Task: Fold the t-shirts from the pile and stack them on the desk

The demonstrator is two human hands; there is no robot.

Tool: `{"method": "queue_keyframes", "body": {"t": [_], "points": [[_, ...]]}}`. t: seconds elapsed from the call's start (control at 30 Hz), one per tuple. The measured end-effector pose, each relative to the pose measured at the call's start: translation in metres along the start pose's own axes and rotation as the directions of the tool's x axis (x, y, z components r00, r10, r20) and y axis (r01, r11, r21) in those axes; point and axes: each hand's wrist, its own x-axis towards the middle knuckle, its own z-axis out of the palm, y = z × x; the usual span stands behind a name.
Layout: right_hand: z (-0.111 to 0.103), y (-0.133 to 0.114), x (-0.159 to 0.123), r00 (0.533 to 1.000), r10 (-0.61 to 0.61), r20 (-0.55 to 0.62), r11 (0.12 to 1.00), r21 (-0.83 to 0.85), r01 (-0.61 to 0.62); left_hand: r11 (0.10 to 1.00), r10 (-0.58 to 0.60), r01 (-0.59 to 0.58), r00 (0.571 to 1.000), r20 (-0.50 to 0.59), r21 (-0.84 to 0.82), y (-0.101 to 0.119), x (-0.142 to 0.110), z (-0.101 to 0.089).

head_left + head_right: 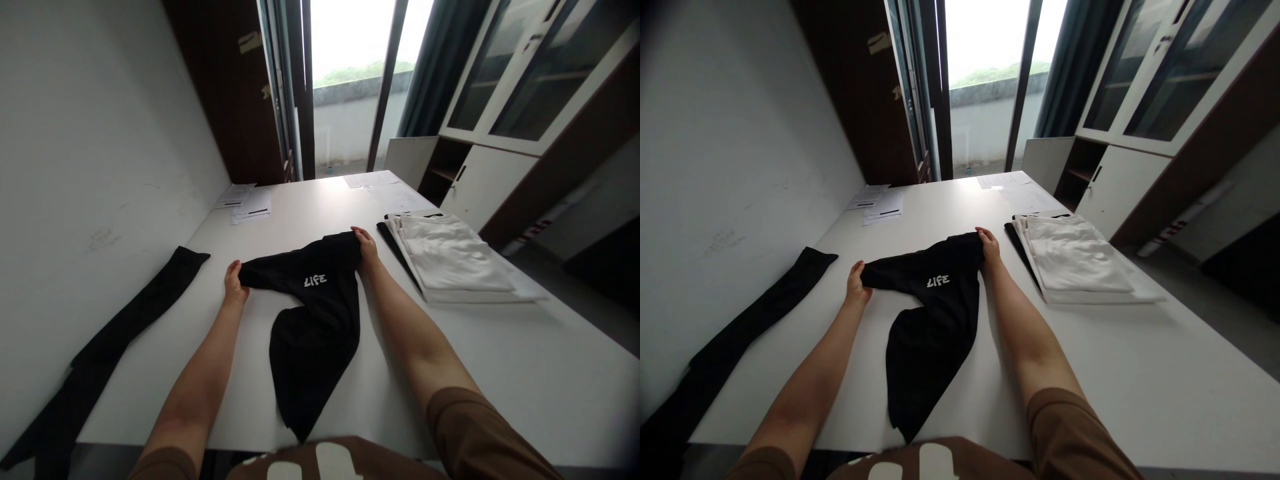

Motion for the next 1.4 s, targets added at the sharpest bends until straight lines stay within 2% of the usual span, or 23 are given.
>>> {"method": "queue_keyframes", "body": {"t": [0.1,0.17,0.27,0.37,0.47,0.53,0.6,0.67,0.7,0.8,0.87,0.9,1.0,1.07,1.17,1.23,1.3,1.4], "points": [[0.004,-0.003,-0.004,0.989,0.06,0.138,0.998,-0.008,-0.06,0.999,0.031,-0.031,1.0,0.005,0.034,0.006,0.005,-0.003],[0.006,-0.002,-0.005,0.983,0.082,0.162,0.997,-0.003,-0.082,0.995,0.06,-0.062,0.998,0.019,0.077,0.007,0.006,-0.002],[0.008,0.003,-0.003,0.984,0.118,0.134,0.993,-0.031,-0.115,0.976,0.126,-0.13,0.991,0.033,0.178,0.002,0.004,0.0],[0.008,0.009,0.003,0.989,0.144,0.036,0.983,-0.122,-0.139,0.92,0.23,-0.232,0.972,0.045,0.317,-0.004,-0.002,0.002],[0.006,0.011,0.006,0.995,0.031,-0.098,0.918,-0.392,-0.067,0.84,0.318,-0.323,0.944,0.086,0.437,-0.004,-0.014,0.004],[0.003,0.011,0.005,0.985,-0.106,-0.138,0.801,-0.598,0.002,0.767,0.364,-0.386,0.92,0.147,0.513,0.0,-0.023,0.006],[0.0,0.01,0.002,0.971,-0.184,-0.155,0.698,-0.716,0.018,0.645,0.397,-0.475,0.877,0.269,0.598,0.003,-0.034,0.011],[-0.003,0.008,0.0,0.96,-0.208,-0.186,0.651,-0.759,-0.006,0.547,0.356,-0.554,0.832,0.425,0.627,0.004,-0.047,0.018],[-0.004,0.007,-0.002,0.955,-0.218,-0.201,0.638,-0.77,-0.016,0.542,0.302,-0.576,0.813,0.497,0.612,0.004,-0.054,0.021],[-0.006,0.004,-0.005,0.941,-0.259,-0.219,0.603,-0.798,-0.02,0.657,0.102,-0.543,0.751,0.652,0.523,-0.001,-0.073,0.031],[-0.007,0.003,-0.006,0.94,-0.271,-0.208,0.584,-0.811,-0.011,0.71,0.006,-0.498,0.712,0.703,0.498,-0.005,-0.082,0.035],[-0.007,0.002,-0.007,0.94,-0.275,-0.201,0.58,-0.815,-0.005,0.727,-0.025,-0.472,0.707,0.707,0.498,-0.007,-0.085,0.037],[-0.007,0.003,-0.007,0.946,-0.284,-0.157,0.606,-0.794,0.05,0.773,-0.081,-0.373,0.744,0.664,0.512,-0.008,-0.086,0.039],[-0.006,0.004,-0.006,0.955,-0.279,-0.1,0.648,-0.754,0.11,0.774,-0.084,-0.363,0.753,0.652,0.519,-0.008,-0.084,0.039],[-0.002,0.005,-0.005,0.975,-0.22,0.012,0.701,-0.694,0.167,0.684,-0.039,-0.498,0.705,0.708,0.534,-0.009,-0.079,0.037],[0.002,0.005,-0.006,0.987,-0.145,0.071,0.761,-0.629,0.157,0.624,-0.007,-0.559,0.695,0.719,0.546,-0.009,-0.078,0.035],[0.006,0.003,-0.009,0.99,-0.068,0.127,0.846,-0.519,0.125,0.609,0.011,-0.554,0.721,0.693,0.567,-0.01,-0.077,0.034],[0.011,-0.002,-0.015,0.983,0.024,0.183,0.945,-0.325,0.037,0.668,0.021,-0.466,0.791,0.612,0.58,-0.011,-0.074,0.032]]}}
